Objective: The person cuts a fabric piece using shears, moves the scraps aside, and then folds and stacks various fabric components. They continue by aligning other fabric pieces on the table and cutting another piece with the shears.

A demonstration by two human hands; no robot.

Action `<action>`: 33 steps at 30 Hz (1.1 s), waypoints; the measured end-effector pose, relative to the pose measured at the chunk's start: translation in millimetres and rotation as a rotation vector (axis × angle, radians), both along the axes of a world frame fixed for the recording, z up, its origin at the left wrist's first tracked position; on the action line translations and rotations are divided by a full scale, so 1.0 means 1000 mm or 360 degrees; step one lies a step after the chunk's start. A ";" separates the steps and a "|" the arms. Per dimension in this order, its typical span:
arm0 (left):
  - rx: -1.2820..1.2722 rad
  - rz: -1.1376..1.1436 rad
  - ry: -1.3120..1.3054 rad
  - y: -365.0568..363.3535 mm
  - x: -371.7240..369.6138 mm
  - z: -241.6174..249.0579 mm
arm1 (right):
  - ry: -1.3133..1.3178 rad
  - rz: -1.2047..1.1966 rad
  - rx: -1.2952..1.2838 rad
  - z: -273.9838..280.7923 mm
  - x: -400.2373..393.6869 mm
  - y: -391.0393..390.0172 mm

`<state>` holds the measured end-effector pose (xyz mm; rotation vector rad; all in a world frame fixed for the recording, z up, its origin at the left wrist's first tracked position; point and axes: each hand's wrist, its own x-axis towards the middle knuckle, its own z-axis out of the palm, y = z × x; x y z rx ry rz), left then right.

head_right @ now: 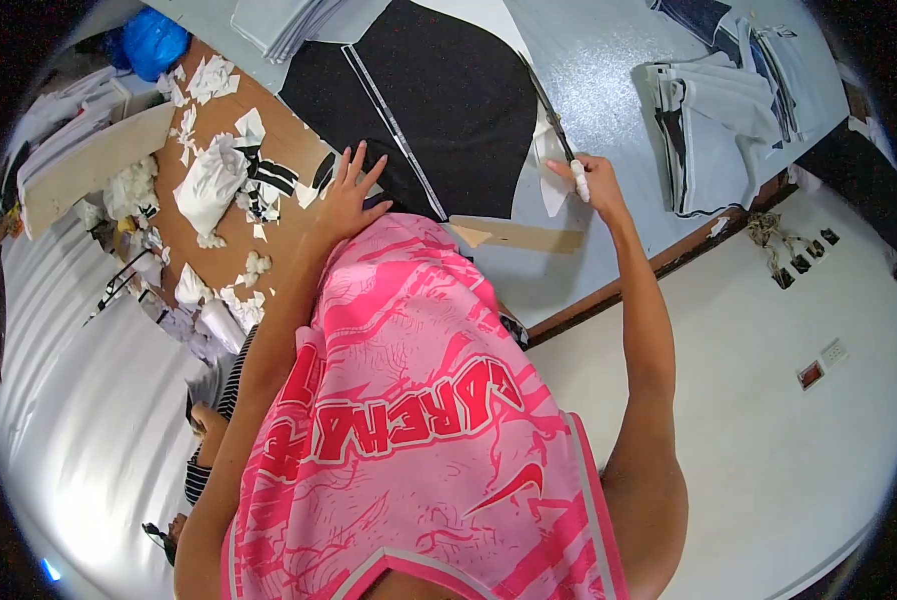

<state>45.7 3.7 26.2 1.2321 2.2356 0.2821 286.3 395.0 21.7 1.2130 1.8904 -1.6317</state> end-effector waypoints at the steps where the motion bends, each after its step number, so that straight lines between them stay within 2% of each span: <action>1: -0.0001 0.0010 -0.0005 0.000 0.001 0.001 | -0.0070 0.0052 -0.0070 0.002 -0.001 0.003; 3: -0.0041 0.0016 -0.0030 0.000 0.001 0.001 | -0.0139 0.0118 -0.0139 0.007 -0.005 0.009; 8: -0.0044 0.0051 -0.0042 0.002 0.003 0.005 | 0.0126 0.0165 -0.0198 -0.005 -0.018 0.027; 11: -0.0039 0.0070 -0.0045 0.005 0.004 0.005 | 0.0074 0.0186 -0.0204 0.010 -0.029 0.033; 17: -0.0082 0.0106 -0.0073 0.005 0.008 0.011 | -0.0002 0.0188 0.0005 -0.006 -0.021 0.037; 21: -0.0073 0.0123 -0.0094 0.005 0.007 0.013 | -0.0073 0.0270 -0.0158 -0.001 -0.026 0.048; 23: -0.0093 0.0139 -0.0105 0.005 0.008 0.014 | 0.0269 0.0276 -0.0294 -0.001 -0.032 0.056; 26: -0.0104 0.0143 -0.0108 0.005 0.008 0.013 | 0.0444 0.0479 -0.0269 -0.011 -0.041 0.070; 30: -0.0115 0.0149 -0.0093 0.006 0.009 0.012 | 0.0160 0.0570 -0.0121 -0.017 -0.044 0.077; 33: -0.0115 0.0143 -0.0093 0.005 0.009 0.010 | 0.0101 0.0367 -0.0156 -0.014 -0.042 0.074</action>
